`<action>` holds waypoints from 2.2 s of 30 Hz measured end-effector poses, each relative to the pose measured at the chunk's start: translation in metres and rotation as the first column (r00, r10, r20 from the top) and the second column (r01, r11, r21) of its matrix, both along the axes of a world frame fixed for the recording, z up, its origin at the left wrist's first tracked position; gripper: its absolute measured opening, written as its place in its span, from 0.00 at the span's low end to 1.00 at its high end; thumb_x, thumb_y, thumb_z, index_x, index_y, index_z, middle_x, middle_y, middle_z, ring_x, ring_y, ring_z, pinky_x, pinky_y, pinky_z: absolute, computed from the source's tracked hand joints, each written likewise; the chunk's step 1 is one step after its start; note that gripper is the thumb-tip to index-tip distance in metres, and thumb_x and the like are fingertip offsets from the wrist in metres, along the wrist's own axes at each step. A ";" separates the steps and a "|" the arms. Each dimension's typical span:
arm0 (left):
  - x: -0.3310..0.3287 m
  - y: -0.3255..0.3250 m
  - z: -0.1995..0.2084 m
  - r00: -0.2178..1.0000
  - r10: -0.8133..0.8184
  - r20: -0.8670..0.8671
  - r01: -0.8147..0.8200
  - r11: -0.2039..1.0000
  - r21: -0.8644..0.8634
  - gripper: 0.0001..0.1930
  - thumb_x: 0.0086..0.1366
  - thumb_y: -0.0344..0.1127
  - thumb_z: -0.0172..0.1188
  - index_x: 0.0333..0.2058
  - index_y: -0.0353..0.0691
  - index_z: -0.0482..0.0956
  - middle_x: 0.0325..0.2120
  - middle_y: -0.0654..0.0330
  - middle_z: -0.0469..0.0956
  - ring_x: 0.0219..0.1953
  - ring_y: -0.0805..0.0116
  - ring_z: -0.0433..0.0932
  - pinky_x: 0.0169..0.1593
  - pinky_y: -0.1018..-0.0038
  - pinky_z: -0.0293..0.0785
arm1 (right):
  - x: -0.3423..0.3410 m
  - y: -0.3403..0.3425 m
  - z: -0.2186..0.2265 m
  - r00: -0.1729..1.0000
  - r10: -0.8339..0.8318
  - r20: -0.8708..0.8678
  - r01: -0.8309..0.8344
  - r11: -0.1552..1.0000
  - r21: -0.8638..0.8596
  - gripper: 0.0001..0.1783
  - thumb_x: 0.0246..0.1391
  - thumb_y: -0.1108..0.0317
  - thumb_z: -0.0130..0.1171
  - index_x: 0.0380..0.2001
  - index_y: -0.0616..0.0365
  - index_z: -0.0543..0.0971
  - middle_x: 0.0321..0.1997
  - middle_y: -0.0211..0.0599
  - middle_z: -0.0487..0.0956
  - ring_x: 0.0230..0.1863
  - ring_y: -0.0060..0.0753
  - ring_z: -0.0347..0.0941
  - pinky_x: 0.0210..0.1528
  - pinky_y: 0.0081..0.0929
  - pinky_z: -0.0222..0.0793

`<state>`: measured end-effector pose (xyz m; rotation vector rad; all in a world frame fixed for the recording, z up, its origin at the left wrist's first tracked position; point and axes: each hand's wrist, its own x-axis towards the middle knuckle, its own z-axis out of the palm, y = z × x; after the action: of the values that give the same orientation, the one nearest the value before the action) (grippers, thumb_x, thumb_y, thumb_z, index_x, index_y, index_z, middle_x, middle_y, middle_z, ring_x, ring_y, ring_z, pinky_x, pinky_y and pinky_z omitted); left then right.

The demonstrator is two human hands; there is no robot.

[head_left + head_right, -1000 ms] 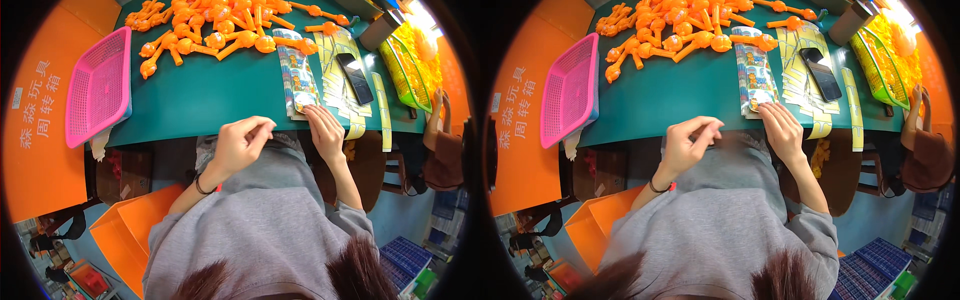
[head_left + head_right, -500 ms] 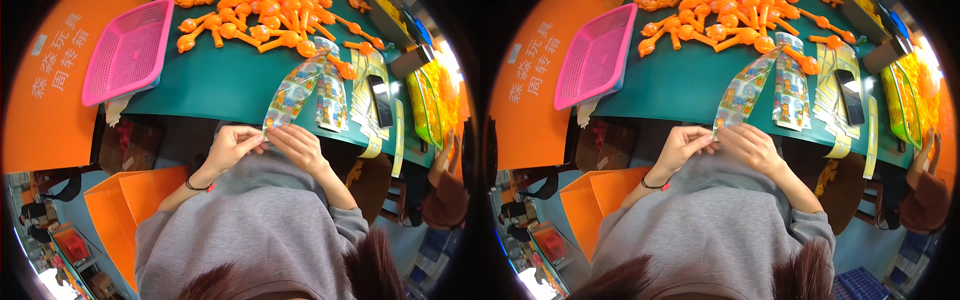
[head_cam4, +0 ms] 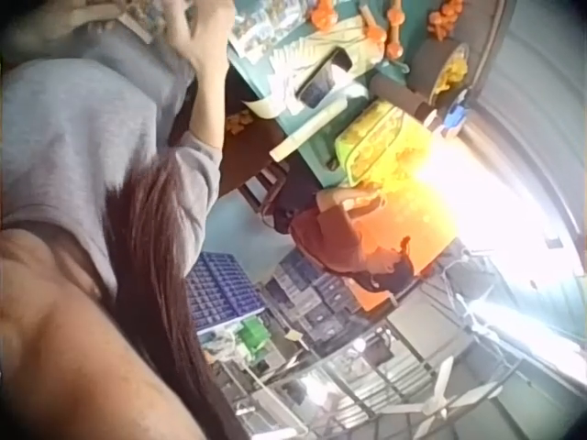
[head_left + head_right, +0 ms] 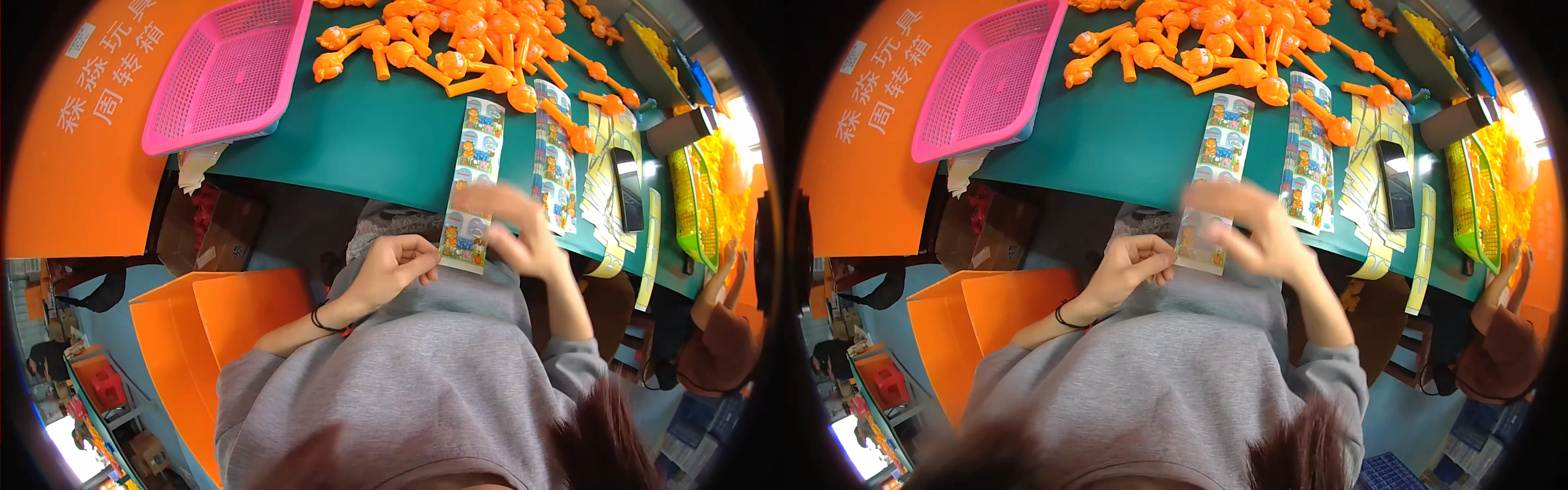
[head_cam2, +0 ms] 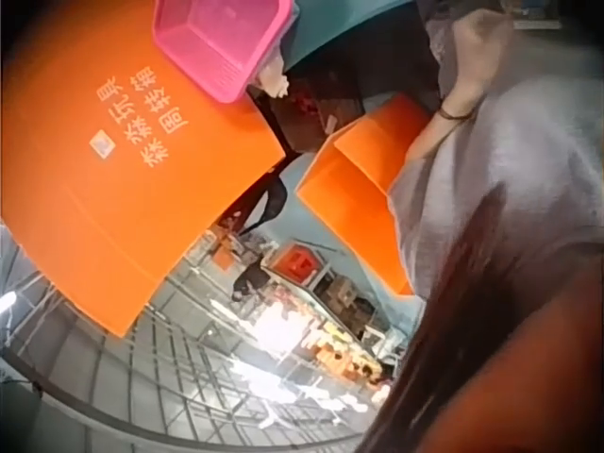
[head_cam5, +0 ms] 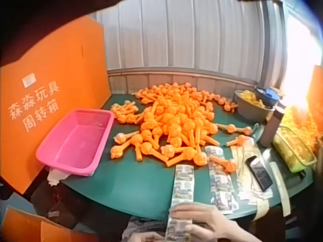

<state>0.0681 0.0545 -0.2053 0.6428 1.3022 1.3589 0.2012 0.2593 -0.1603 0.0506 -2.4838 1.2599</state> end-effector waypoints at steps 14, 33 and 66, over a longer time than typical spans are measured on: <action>-0.020 0.034 -0.015 0.985 0.174 0.005 -0.173 0.980 0.098 0.08 0.68 0.33 0.58 0.36 0.35 0.81 0.28 0.62 0.82 0.24 0.82 0.74 0.27 0.84 0.66 | -0.140 0.156 -0.051 0.918 -0.191 -0.348 0.392 0.304 0.868 0.18 0.66 0.59 0.46 0.56 0.45 0.74 0.71 0.30 0.62 0.73 0.43 0.49 0.74 0.48 0.37; 0.001 0.044 -0.011 0.946 0.170 -0.275 -0.108 0.968 0.226 0.09 0.67 0.25 0.57 0.44 0.30 0.80 0.32 0.56 0.84 0.27 0.78 0.79 0.33 0.82 0.75 | 0.006 -0.041 -0.037 0.881 -0.474 -0.013 0.468 0.874 -0.129 0.11 0.50 0.77 0.66 0.39 0.62 0.84 0.40 0.39 0.83 0.42 0.33 0.81 0.45 0.26 0.77; -0.002 0.038 -0.015 0.947 0.143 -0.289 -0.106 0.985 0.139 0.08 0.67 0.25 0.56 0.41 0.28 0.80 0.31 0.56 0.84 0.27 0.77 0.80 0.33 0.81 0.76 | -0.007 -0.011 -0.038 0.871 -0.486 0.072 0.490 0.869 -0.070 0.05 0.57 0.77 0.59 0.37 0.65 0.79 0.36 0.36 0.82 0.37 0.27 0.79 0.41 0.23 0.74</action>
<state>0.0664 0.0920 -0.2207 0.8888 1.5297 1.4943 0.1941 0.2481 -0.1983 -0.6050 -2.2682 1.1467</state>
